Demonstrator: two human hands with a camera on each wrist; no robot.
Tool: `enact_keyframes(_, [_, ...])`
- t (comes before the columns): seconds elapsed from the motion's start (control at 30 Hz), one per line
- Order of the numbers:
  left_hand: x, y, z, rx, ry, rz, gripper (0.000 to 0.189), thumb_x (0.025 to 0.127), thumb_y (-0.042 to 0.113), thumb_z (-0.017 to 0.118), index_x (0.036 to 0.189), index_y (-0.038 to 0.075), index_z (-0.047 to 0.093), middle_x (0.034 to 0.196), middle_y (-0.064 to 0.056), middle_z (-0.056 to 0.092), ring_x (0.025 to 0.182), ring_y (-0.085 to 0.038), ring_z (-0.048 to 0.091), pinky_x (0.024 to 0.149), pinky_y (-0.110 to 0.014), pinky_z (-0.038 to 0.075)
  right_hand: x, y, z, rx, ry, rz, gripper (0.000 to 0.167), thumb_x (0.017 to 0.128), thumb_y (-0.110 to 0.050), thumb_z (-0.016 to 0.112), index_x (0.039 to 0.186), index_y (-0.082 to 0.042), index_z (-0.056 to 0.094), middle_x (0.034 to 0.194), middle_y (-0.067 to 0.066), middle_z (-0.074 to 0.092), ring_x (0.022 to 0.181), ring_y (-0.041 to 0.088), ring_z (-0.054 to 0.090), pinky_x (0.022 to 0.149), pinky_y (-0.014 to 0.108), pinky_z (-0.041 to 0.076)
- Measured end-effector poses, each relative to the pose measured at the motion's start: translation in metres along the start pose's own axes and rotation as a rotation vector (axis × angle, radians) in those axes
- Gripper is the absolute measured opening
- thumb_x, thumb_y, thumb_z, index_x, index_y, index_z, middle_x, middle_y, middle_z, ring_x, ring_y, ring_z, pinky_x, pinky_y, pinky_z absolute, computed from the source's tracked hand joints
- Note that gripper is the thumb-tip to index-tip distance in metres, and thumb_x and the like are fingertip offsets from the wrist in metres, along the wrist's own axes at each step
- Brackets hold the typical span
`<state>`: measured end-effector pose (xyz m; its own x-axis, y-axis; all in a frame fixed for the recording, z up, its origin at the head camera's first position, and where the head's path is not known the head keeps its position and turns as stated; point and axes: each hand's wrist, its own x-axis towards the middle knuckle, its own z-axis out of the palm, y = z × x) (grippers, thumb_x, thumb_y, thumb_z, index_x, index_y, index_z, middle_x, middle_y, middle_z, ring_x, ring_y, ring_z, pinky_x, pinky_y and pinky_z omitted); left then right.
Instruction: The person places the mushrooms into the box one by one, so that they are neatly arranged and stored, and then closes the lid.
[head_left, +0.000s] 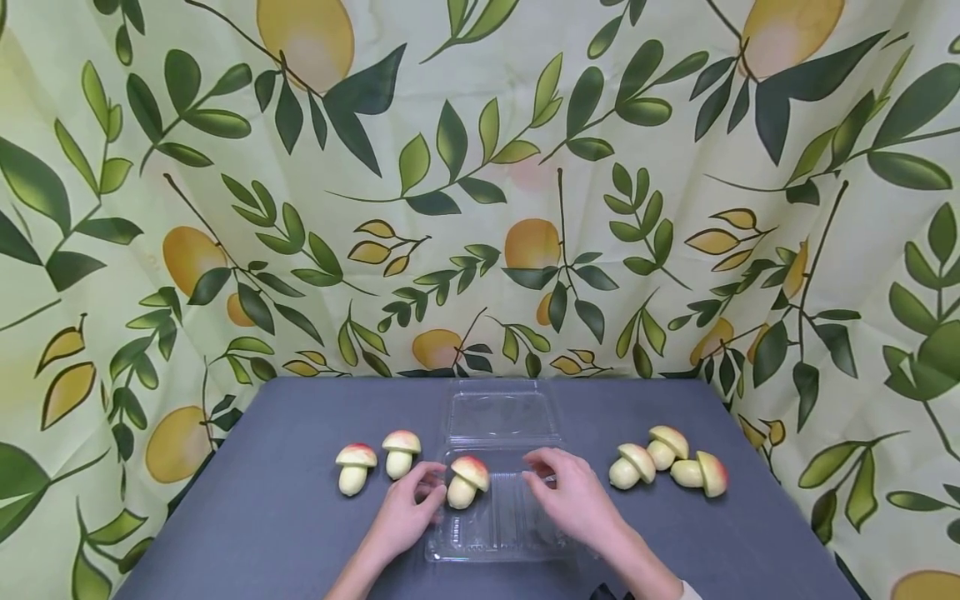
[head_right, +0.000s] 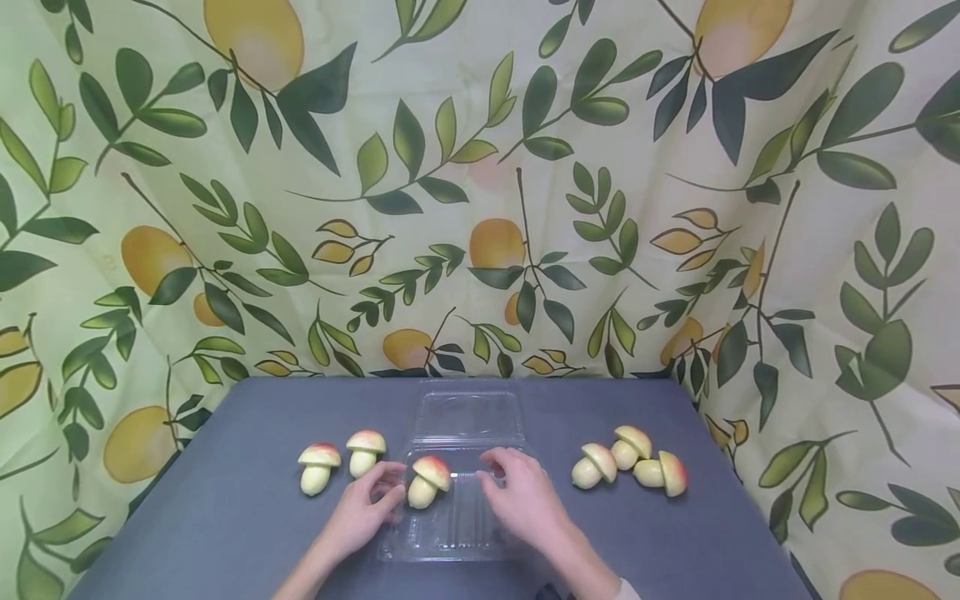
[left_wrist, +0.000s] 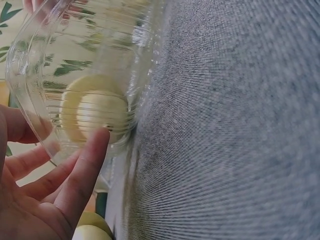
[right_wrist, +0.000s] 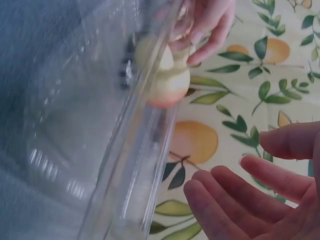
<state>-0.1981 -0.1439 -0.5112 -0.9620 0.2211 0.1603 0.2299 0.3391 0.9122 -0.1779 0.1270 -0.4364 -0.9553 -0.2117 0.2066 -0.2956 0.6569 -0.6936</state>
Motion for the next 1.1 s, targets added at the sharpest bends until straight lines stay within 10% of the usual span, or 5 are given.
enact_keyframes(0.43, [-0.001,-0.002,0.003,0.018,0.027,0.006,0.029,0.098,0.008,0.065,0.125,-0.001,0.062,0.102,-0.013,0.066,0.08,-0.023,0.069,0.059,-0.029,0.06,-0.002,0.027,-0.029,-0.029,0.1,0.123,0.015,0.095,-0.015,0.07,0.11,-0.01,0.074,0.101,-0.002,0.07,0.09,0.01,0.065,0.079,0.031,0.058])
enact_keyframes(1.1, [-0.001,-0.003,0.002,0.044,0.033,0.018,0.028,0.098,0.008,0.065,0.125,-0.001,0.062,0.101,-0.013,0.067,0.071,-0.018,0.068,0.058,-0.028,0.058,-0.017,0.085,-0.068,-0.211,0.304,0.062,0.015,0.095,-0.014,0.07,0.106,-0.003,0.074,0.098,0.005,0.073,0.088,0.023,0.07,0.076,0.042,0.06])
